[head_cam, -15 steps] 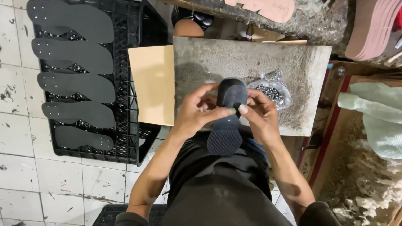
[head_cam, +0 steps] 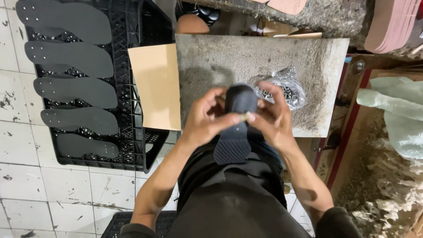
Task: Nailing heels to shoe soles using a hammer and small nails on a workbench in a factory setting.
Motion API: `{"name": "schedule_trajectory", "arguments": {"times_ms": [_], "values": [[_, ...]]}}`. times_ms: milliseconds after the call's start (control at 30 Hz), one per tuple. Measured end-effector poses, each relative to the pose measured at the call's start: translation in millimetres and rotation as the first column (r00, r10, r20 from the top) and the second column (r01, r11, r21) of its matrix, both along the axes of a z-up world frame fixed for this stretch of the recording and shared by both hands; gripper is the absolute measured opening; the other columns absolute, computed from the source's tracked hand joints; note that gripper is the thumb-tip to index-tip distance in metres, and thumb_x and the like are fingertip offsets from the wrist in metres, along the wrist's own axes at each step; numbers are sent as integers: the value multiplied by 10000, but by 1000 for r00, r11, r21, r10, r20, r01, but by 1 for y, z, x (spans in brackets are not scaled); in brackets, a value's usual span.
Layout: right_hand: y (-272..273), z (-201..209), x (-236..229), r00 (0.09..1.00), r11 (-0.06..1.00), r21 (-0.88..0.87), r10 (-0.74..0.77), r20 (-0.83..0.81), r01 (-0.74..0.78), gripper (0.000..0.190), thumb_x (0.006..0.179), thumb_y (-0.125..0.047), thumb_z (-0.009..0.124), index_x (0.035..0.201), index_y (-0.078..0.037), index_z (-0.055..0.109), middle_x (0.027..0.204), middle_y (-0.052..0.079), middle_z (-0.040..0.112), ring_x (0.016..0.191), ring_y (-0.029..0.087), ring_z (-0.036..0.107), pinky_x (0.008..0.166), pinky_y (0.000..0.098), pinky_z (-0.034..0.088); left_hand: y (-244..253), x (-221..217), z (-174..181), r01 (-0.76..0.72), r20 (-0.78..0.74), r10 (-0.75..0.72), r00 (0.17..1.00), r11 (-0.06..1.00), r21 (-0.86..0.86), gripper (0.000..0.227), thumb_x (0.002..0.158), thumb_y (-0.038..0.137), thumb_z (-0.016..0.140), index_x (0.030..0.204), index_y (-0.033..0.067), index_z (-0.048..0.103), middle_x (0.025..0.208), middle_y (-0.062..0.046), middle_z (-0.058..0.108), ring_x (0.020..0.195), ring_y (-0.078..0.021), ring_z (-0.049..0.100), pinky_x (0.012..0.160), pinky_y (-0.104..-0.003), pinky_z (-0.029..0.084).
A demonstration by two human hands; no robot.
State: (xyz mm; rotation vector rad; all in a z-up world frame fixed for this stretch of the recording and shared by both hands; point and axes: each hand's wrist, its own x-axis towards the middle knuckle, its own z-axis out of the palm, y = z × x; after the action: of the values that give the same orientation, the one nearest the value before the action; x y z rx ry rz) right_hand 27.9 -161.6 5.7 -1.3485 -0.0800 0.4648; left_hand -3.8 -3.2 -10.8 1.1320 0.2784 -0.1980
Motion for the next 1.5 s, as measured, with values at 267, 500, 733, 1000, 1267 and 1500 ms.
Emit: {"name": "schedule_trajectory", "arguments": {"times_ms": [267, 500, 733, 1000, 1267, 1500], "values": [[2, -14, 21, 995, 999, 32, -25, -94, 28, 408, 792, -38, 576, 1156, -20, 392, 671, 86, 529, 547, 133, 541, 556, 233, 462, -8, 13, 8, -129, -295, -68, 953, 792, -597, 453, 824, 457, 546, 1059, 69, 551, 928, -121, 593, 803, -226, 589, 673, -386, 509], [17, -34, 46, 729, 728, -686, 464, 504, 11, 240, 761, 33, 629, 985, -50, 654, 848, 118, 645, 761, 279, 620, 693, 341, 487, 51, 8, 11, -302, -189, 249, 950, 887, -350, 282, 846, 360, 525, 1044, 159, 543, 891, -87, 641, 722, -210, 648, 607, -336, 578], [53, -74, 36, 421, 476, -847, 735, 531, 237, 235, 785, -37, 516, 988, -46, 633, 913, 127, 614, 849, 240, 606, 708, 289, 489, 76, 2, 2, -216, 217, 122, 969, 843, 493, 305, 847, 195, 603, 1122, 75, 549, 1086, -105, 558, 900, -221, 585, 737, -334, 510], [63, -92, 24, 263, 242, -832, 873, 411, 499, 171, 739, -47, 518, 882, 1, 600, 676, 102, 521, 582, 205, 552, 433, 264, 474, 73, 12, -4, -220, 341, -193, 920, 464, 858, 312, 817, 218, 661, 1100, 101, 599, 1109, -140, 478, 966, -334, 514, 828, -408, 448], [-5, -36, 37, 938, 875, -484, 142, 316, 30, 94, 744, 24, 667, 825, 31, 620, 692, 164, 615, 656, 257, 636, 538, 320, 515, 37, 29, -50, -306, 392, -454, 800, 253, 918, 319, 737, 296, 690, 1030, 187, 628, 1098, -88, 505, 890, -279, 478, 814, -428, 367], [-13, -53, 14, 946, 958, 61, -263, -191, 279, 50, 833, -42, 567, 812, 4, 565, 729, 112, 546, 566, 147, 550, 498, 232, 474, 8, 36, -35, -234, 438, -396, 807, 467, 853, 201, 826, 329, 564, 963, 189, 608, 1144, -52, 484, 1103, -236, 378, 987, -492, 154]]}}
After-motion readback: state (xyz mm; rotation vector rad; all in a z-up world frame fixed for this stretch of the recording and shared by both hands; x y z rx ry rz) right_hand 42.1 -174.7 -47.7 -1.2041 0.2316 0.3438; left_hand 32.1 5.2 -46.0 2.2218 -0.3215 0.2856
